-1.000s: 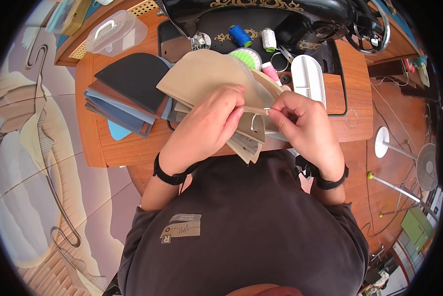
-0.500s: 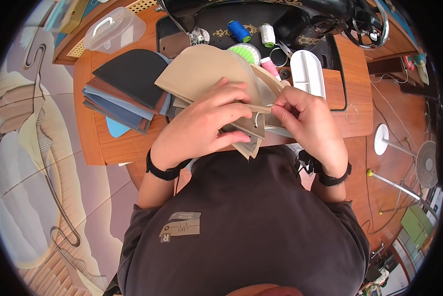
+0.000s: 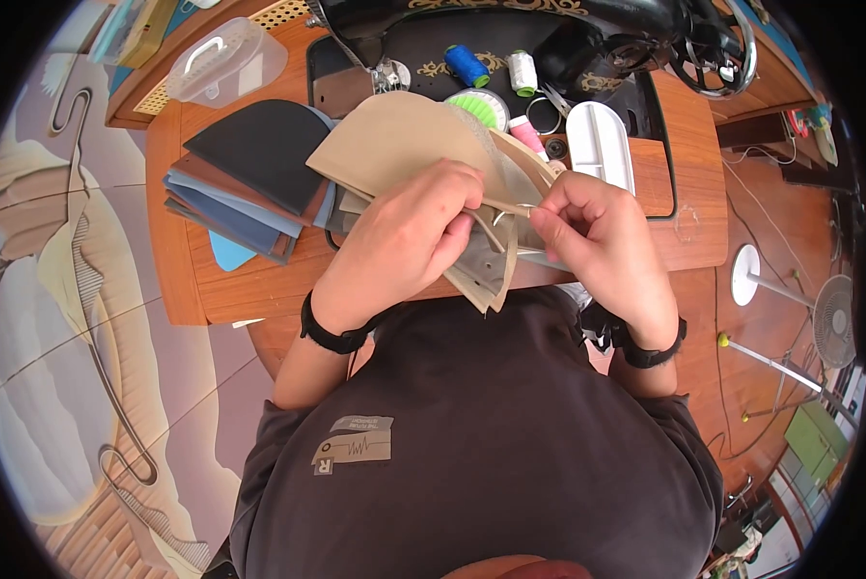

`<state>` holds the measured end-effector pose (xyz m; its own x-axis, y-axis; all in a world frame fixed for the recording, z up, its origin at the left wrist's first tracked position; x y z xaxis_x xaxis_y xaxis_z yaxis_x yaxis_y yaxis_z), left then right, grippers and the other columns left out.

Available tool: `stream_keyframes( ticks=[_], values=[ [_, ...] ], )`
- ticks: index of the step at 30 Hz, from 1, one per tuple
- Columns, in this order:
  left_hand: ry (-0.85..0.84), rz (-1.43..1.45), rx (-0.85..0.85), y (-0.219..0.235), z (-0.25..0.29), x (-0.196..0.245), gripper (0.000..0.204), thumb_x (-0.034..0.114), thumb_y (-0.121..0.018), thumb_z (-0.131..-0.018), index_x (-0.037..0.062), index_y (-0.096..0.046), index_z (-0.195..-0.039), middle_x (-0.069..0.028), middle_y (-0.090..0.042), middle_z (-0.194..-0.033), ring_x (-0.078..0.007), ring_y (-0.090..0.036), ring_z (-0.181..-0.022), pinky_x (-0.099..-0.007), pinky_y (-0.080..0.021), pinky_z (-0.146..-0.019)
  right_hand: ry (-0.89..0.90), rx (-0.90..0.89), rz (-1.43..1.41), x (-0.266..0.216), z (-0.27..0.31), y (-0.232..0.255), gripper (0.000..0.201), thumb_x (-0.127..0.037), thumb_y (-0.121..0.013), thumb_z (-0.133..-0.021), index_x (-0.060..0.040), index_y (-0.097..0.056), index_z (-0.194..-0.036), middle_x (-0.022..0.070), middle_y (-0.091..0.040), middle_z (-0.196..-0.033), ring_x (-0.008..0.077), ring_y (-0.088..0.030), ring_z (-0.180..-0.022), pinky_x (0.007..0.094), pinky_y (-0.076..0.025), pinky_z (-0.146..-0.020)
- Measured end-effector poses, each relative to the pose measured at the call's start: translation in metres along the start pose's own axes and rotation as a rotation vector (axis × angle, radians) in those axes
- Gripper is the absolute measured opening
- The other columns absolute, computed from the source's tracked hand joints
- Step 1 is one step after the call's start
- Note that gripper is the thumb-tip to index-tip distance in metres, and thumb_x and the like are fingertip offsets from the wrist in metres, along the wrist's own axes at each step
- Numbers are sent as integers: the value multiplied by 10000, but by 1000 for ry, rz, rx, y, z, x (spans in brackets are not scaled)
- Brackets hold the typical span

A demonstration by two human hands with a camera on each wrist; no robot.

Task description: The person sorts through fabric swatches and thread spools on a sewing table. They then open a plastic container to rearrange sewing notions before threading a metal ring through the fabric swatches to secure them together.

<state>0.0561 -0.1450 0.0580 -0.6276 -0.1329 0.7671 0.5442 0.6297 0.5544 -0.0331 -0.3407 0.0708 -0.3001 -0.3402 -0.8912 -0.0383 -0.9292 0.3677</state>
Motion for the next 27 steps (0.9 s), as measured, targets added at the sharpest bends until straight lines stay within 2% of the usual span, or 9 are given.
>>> stream_keyframes(
  ticks=[2, 8, 11, 15, 20, 23, 27],
  values=[
    [-9, 27, 16, 0, -1, 0, 216, -16, -715, -841, 31, -564, -987, -105, -639, -1080, -323, -649, -859, -422, -514, -718, 7, 13, 14, 1, -1, -1, 138, -83, -693, -936, 17, -634, -862, 75, -608, -661, 110, -535, -589, 301, -433, -547],
    [-37, -34, -59, 4, -3, 5, 197, 17, -746, -834, 30, -569, -919, -92, -613, -1052, -300, -637, -816, -402, -519, -702, -36, 25, -42, -4, -1, 1, 145, -90, -684, -957, 10, -629, -867, 44, -616, -653, 76, -571, -585, 266, -434, -531],
    [44, -48, -115, 4, -2, 5, 230, -29, -744, -822, 32, -531, -886, -128, -659, -1156, -309, -674, -997, -361, -558, -785, -21, 27, -36, -2, 0, 2, 153, -94, -680, -965, 9, -625, -866, 44, -619, -656, 72, -572, -583, 261, -433, -526],
    [42, -91, -130, 3, -4, 9, 249, -27, -748, -815, 35, -520, -892, -121, -658, -1136, -299, -679, -982, -358, -559, -772, 8, 61, -89, -3, -1, 2, 141, -88, -675, -966, 11, -628, -877, 50, -621, -665, 76, -572, -584, 261, -434, -528],
    [66, -66, -47, 1, -5, 5, 256, -51, -729, -811, 29, -503, -901, -120, -656, -1115, -304, -683, -959, -356, -561, -767, 37, -18, -9, 1, -2, 0, 123, -84, -675, -958, 19, -642, -899, 56, -621, -683, 100, -546, -606, 287, -434, -556],
    [120, -2, -37, -2, -3, 4, 229, -77, -698, -811, 18, -502, -882, -119, -654, -1124, -302, -683, -1009, -360, -564, -796, 50, -59, -11, 1, -3, -3, 126, -88, -674, -958, 22, -647, -901, 57, -616, -685, 113, -522, -614, 302, -432, -572],
    [-37, -45, -133, 3, -1, 6, 145, -96, -665, -812, 0, -569, -862, -128, -649, -1196, -303, -672, -1090, -366, -560, -863, 25, -86, -16, 2, -4, -2, 129, -92, -671, -962, 21, -652, -905, 62, -611, -684, 122, -513, -615, 307, -431, -578]
  ],
)
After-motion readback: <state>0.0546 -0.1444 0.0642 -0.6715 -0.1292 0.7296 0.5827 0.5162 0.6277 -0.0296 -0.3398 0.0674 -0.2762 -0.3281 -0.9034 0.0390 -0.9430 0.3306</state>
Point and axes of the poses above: each hand's wrist, its own z-axis away from the middle knuckle, its own y-axis out of the back of the hand, x = y × z, the point moved 3 cm from there along -z, towards the middle knuckle
